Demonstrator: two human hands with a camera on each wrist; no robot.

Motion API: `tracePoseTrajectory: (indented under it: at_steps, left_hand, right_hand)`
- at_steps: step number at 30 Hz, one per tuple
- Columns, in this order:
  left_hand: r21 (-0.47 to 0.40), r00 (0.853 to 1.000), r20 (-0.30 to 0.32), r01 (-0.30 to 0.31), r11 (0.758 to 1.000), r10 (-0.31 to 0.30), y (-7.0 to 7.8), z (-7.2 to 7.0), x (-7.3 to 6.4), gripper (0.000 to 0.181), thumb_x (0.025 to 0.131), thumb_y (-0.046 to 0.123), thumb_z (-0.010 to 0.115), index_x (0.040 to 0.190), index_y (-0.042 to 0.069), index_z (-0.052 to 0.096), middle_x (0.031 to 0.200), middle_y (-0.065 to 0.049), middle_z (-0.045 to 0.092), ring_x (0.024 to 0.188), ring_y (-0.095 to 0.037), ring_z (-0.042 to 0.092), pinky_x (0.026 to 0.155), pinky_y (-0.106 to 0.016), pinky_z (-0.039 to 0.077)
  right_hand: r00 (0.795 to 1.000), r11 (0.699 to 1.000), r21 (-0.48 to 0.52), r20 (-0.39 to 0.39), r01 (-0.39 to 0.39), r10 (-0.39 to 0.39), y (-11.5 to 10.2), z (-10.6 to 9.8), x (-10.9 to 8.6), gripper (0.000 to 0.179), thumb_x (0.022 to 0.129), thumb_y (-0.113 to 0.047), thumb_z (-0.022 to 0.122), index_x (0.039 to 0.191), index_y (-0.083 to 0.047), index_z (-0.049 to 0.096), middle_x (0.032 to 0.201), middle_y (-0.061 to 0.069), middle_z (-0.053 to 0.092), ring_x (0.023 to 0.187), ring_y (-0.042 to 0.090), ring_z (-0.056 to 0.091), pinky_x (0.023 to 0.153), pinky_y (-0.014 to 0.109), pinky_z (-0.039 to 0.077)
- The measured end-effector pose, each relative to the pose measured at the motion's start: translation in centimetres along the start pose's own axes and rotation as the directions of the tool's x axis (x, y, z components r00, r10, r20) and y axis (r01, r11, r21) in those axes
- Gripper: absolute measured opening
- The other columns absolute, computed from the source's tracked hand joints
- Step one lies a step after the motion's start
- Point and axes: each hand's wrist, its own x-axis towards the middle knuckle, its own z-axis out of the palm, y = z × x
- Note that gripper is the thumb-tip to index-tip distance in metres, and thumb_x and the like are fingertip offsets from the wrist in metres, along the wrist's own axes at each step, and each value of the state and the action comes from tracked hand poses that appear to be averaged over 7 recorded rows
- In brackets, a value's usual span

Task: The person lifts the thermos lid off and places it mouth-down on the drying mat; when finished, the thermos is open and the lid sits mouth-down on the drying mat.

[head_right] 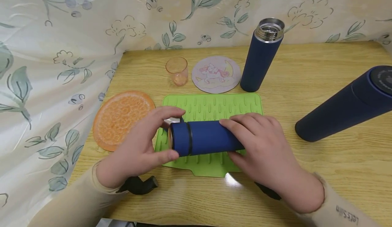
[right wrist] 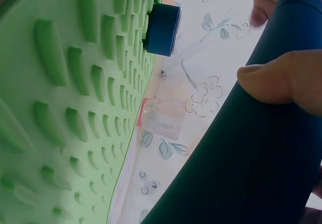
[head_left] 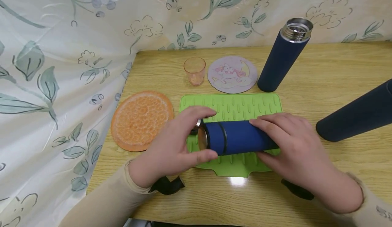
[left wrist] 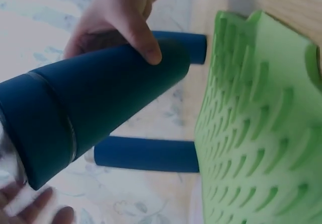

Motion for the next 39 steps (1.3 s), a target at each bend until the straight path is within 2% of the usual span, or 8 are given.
tracePoseTrajectory:
  at_steps: [5,10,18,22,26,31,35,39]
  left_hand:
    - [0.061,0.951,-0.031,-0.306,0.950,0.308,-0.7,0.0,-0.1,0.079,0.083,0.012,0.096,0.152,0.008,0.058,0.165,-0.019,0.051,0.155,-0.034,0.050,0.123,-0.050,0.049]
    - [0.091,0.921,-0.054,-0.381,0.920,0.387,-1.1,0.2,-0.1,0.063,0.085,-0.006,0.083,0.144,0.007,0.066,0.156,-0.021,0.060,0.147,-0.035,0.059,0.117,-0.044,0.055]
    - [-0.026,0.995,-0.065,-0.072,0.997,0.070,-0.4,-0.2,-0.4,0.064,0.083,0.022,0.096,0.141,0.008,0.071,0.126,-0.005,0.075,0.112,-0.014,0.071,0.093,-0.035,0.064]
    - [-0.003,0.990,-0.019,0.139,0.990,-0.139,0.1,-0.3,-0.3,0.058,0.089,0.039,0.090,0.139,0.014,0.073,0.099,0.010,0.075,0.091,-0.006,0.071,0.082,-0.037,0.064]
    - [0.023,0.985,0.007,0.170,0.985,-0.170,0.0,-0.4,-0.4,0.058,0.098,0.048,0.079,0.146,0.016,0.068,0.104,0.008,0.077,0.096,-0.009,0.074,0.084,-0.041,0.064]
    - [0.012,0.997,-0.058,-0.043,0.999,0.044,-0.7,-0.6,-0.6,0.076,0.091,0.034,0.090,0.156,0.010,0.057,0.150,-0.010,0.066,0.131,-0.024,0.067,0.103,-0.042,0.061]
    - [0.073,0.954,-0.071,-0.285,0.956,0.290,-1.1,-0.5,-0.5,0.073,0.084,0.008,0.095,0.149,0.007,0.062,0.161,-0.019,0.057,0.148,-0.033,0.058,0.116,-0.046,0.055]
    - [0.079,0.926,-0.071,-0.365,0.928,0.370,-1.3,-0.2,-0.3,0.062,0.085,-0.008,0.086,0.143,0.007,0.069,0.158,-0.021,0.060,0.141,-0.032,0.065,0.110,-0.041,0.060]
  right_hand:
    - [0.999,0.999,-0.013,-0.011,-0.039,0.039,0.3,-0.2,0.3,0.085,0.054,-0.012,0.103,0.135,-0.008,0.075,0.120,0.015,0.077,0.108,0.038,0.072,0.086,0.057,0.053]
    - [0.999,0.999,-0.012,0.003,-0.047,0.047,0.3,-0.4,0.2,0.085,0.055,-0.013,0.104,0.135,-0.007,0.075,0.120,0.015,0.077,0.109,0.038,0.072,0.086,0.056,0.053]
    - [1.000,0.999,-0.021,0.011,-0.026,0.026,-0.1,-0.6,0.2,0.087,0.054,-0.012,0.104,0.137,-0.009,0.075,0.123,0.015,0.077,0.113,0.039,0.070,0.089,0.058,0.050]
    - [0.999,0.999,-0.027,0.033,-0.020,0.021,-0.5,-0.7,0.2,0.088,0.055,-0.013,0.104,0.138,-0.011,0.074,0.124,0.014,0.076,0.115,0.040,0.069,0.090,0.057,0.047]
    - [1.000,0.999,-0.025,0.024,-0.020,0.020,-0.4,-0.6,0.2,0.089,0.054,-0.012,0.104,0.138,-0.011,0.074,0.124,0.014,0.076,0.114,0.040,0.069,0.089,0.057,0.047]
    - [0.999,0.999,-0.012,-0.021,-0.048,0.048,0.1,-0.4,0.3,0.085,0.054,-0.010,0.103,0.134,-0.009,0.076,0.120,0.015,0.077,0.107,0.040,0.071,0.085,0.058,0.051]
    - [0.997,0.996,-0.009,-0.002,-0.084,0.084,0.3,-0.4,0.2,0.083,0.056,-0.012,0.104,0.134,-0.009,0.076,0.120,0.015,0.077,0.107,0.039,0.070,0.085,0.055,0.051]
    - [0.996,0.996,0.001,0.015,-0.091,0.091,0.3,-0.4,0.2,0.084,0.056,-0.013,0.105,0.135,-0.009,0.076,0.120,0.014,0.077,0.108,0.037,0.071,0.088,0.055,0.051]
